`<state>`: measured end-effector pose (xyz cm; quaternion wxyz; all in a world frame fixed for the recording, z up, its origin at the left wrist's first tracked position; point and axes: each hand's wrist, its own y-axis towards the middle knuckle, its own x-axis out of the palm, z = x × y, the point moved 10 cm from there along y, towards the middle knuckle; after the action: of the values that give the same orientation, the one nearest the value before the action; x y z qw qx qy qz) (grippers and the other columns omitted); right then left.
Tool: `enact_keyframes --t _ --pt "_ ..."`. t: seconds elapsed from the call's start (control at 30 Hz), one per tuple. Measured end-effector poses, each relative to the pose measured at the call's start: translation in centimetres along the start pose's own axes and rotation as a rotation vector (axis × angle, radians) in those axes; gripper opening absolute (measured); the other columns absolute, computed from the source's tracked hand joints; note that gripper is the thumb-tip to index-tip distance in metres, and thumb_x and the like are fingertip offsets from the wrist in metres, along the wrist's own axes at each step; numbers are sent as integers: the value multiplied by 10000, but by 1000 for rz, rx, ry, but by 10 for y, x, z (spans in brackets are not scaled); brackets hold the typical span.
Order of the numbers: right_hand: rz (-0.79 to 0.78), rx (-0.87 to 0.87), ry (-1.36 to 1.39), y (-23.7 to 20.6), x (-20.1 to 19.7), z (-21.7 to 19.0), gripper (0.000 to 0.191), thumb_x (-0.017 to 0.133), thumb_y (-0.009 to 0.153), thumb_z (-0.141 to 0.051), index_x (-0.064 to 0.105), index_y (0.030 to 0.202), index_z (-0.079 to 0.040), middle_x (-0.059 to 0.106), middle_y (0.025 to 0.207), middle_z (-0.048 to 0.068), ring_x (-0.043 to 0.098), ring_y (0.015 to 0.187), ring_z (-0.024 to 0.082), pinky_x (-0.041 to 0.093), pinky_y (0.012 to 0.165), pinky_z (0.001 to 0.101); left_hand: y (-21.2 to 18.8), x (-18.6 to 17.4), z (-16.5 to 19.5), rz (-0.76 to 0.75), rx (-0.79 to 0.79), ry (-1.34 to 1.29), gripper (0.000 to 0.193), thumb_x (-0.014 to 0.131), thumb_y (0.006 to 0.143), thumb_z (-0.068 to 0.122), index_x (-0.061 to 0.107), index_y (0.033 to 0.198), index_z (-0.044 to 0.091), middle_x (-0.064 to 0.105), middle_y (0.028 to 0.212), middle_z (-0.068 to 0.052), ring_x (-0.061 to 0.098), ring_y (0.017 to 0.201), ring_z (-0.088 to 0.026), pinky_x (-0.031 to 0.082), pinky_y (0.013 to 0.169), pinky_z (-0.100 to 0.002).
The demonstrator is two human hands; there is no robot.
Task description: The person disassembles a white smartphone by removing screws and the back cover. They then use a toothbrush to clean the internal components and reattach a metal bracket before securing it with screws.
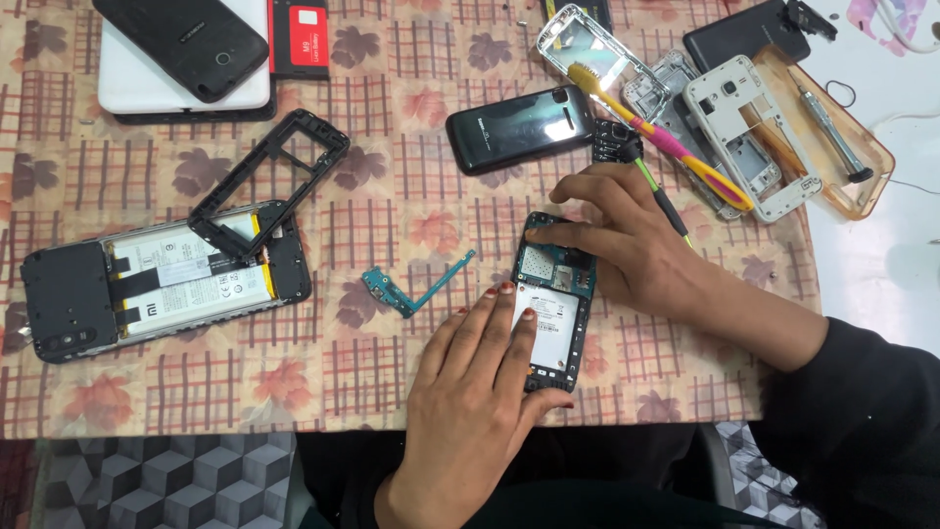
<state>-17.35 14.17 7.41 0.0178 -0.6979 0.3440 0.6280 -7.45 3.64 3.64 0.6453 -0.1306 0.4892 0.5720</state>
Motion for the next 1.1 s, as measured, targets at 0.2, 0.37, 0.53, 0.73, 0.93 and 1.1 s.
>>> enact_keyframes --t 0.2,0.37,0.53,0.73,0.93,1.1 --pt "4 56 -22 -4 3 5 493 822 740 0 742 1214 -111 554 1291 149 520 1196 349 528 894 402 1 -1 -1 9 -6 4 728 729 817 537 656 1277 -23 614 1375 -204 545 1327 -318 404 1119 -487" --pt "3 48 -47 -5 3 4 498 794 759 45 746 1237 -85 553 1292 149 528 1213 345 560 893 374 1 0 -2 10 -6 -3 731 728 810 538 662 1268 -28 619 1368 -207 550 1319 -319 405 1117 -487" --pt "-17 -35 -85 -6 4 -2 507 820 699 -12 744 1198 -64 578 1255 98 537 1217 333 549 975 457 1 -2 -2 19 -3 -6 736 739 800 540 669 1262 -29 628 1358 -204 555 1314 -315 415 1113 -481" --pt "-40 32 161 -5 5 11 475 850 747 -48 734 1207 -78 571 1278 117 507 1185 310 544 887 323 1 -2 -1 40 1 -15 726 769 781 534 678 1235 -25 644 1333 -204 561 1315 -316 424 1103 -480" --pt "-3 27 104 -7 3 12 485 846 749 -20 750 1217 -99 593 1253 78 529 1134 262 497 854 347 0 -2 -2 49 -2 -23 733 777 769 531 679 1236 -25 649 1330 -202 565 1318 -315 426 1107 -478" --pt "-3 3 88 -8 1 8 537 803 702 3 737 1227 -89 586 1252 95 536 1171 301 498 954 412 0 -1 -3 46 -2 -25 737 776 763 541 683 1230 -22 651 1326 -203 566 1313 -316 426 1107 -484"
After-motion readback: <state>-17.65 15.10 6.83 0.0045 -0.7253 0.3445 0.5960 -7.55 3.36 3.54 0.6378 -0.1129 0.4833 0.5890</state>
